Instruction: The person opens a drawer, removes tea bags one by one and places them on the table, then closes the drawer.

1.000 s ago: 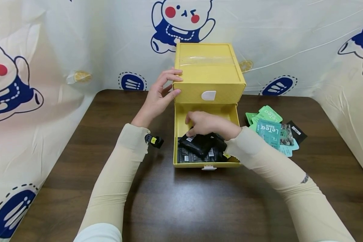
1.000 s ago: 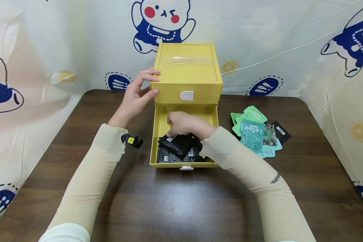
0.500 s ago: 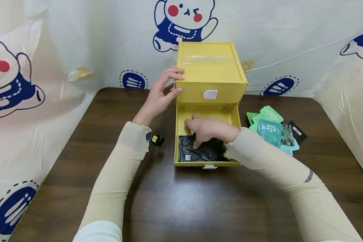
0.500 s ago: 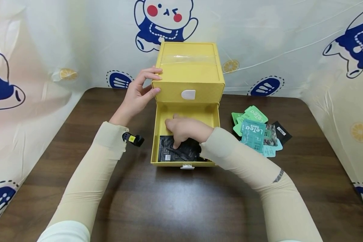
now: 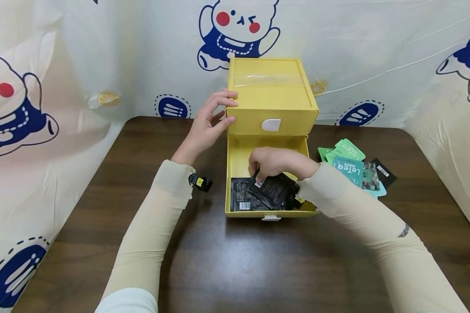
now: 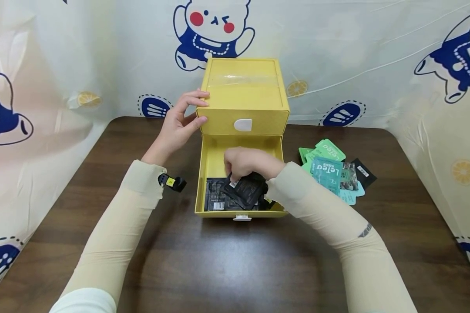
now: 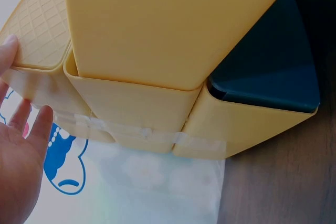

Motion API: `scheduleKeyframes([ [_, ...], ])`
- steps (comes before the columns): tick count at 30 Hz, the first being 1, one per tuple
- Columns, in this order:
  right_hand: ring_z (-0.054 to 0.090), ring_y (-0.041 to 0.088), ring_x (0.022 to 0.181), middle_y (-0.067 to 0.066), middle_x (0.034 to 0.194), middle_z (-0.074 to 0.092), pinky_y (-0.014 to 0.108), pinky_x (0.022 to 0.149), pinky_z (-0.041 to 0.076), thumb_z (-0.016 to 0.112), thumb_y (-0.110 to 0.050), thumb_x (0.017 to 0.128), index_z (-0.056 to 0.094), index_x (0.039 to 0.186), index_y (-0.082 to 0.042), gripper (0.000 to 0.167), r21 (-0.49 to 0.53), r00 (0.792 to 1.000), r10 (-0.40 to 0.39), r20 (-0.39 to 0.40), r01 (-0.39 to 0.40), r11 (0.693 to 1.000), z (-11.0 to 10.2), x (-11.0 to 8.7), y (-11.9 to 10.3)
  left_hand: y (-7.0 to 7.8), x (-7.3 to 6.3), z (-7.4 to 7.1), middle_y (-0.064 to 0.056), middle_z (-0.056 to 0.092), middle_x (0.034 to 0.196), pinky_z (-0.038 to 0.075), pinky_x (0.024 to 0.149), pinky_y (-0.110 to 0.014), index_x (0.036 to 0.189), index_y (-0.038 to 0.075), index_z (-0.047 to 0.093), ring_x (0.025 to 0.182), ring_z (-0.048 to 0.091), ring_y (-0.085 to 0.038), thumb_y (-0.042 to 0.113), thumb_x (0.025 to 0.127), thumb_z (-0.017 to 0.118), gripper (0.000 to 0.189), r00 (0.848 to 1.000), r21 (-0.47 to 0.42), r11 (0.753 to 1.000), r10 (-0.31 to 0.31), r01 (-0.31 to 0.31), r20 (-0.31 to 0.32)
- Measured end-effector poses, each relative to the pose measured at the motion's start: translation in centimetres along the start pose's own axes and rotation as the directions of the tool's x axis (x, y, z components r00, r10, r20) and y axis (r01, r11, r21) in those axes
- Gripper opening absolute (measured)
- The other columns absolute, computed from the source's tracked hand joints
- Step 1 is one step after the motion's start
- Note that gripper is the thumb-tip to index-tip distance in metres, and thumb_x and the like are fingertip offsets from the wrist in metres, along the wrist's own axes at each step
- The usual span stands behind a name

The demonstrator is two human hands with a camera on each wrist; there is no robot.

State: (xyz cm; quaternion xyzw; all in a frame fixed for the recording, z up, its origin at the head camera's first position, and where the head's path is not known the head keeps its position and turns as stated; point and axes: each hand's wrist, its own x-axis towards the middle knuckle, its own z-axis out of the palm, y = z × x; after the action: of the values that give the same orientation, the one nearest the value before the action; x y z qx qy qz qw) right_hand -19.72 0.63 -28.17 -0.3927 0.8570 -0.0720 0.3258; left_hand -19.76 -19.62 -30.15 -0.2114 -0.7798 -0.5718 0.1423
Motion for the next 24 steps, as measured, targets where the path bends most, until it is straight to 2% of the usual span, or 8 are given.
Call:
scheduleKeyframes([
  [6, 0.057, 0.015, 0.081, 0.008, 0.093, 0.071, 0.027, 0.075, 0.050, 0.064, 0.008, 0.087, 0.072, 0.092, -0.001, 0.013, 0.103, 0.993, -0.110, -0.049, 0.114, 0.988, -0.6, -0.7, 1.0, 0.0, -0.1, 0.1, -0.004, 0.049, 0.148, 0.035, 0.118, -0.052, 0.121, 0.005, 0.059, 0.151, 0.025, -0.009, 0.006, 0.096, 0.063, 0.025, 1.000, -0.002, 1.000, -0.003, 0.003, -0.002],
  [10, 0.056, 0.013, 0.079, 0.008, 0.089, 0.070, 0.025, 0.073, 0.047, 0.060, 0.008, 0.089, 0.069, 0.091, 0.000, 0.012, 0.173, 0.987, -0.139, -0.083, 0.152, 0.973, -1.0, -1.3, 1.8, -0.1, 0.0, 0.1, -0.004, 0.049, 0.148, 0.035, 0.118, -0.052, 0.121, 0.005, 0.059, 0.151, 0.025, -0.009, 0.006, 0.096, 0.063, 0.025, 1.000, 0.000, 1.000, -0.001, 0.001, -0.002],
  [17, 0.056, 0.019, 0.082, 0.009, 0.089, 0.067, 0.029, 0.074, 0.046, 0.056, 0.005, 0.094, 0.067, 0.094, -0.001, 0.013, 0.233, 0.978, -0.085, -0.190, 0.129, 0.964, -1.9, -3.4, 3.1, -0.2, 0.0, 0.2, -0.005, 0.049, 0.148, 0.034, 0.118, -0.054, 0.121, 0.004, 0.059, 0.152, 0.025, -0.012, 0.007, 0.096, 0.063, 0.025, 1.000, 0.001, 1.000, -0.002, 0.002, -0.003],
  [24, 0.053, 0.022, 0.080, 0.011, 0.092, 0.064, 0.032, 0.064, 0.046, 0.052, 0.000, 0.099, 0.066, 0.099, -0.002, 0.014, 0.330, 0.948, 0.027, -0.318, 0.084, 0.940, -2.9, -7.5, 4.7, -0.2, 0.0, 0.2, -0.006, 0.049, 0.148, 0.033, 0.119, -0.055, 0.121, 0.004, 0.059, 0.153, 0.024, -0.015, 0.006, 0.096, 0.062, 0.025, 1.000, -0.008, 1.000, 0.012, -0.012, -0.002],
])
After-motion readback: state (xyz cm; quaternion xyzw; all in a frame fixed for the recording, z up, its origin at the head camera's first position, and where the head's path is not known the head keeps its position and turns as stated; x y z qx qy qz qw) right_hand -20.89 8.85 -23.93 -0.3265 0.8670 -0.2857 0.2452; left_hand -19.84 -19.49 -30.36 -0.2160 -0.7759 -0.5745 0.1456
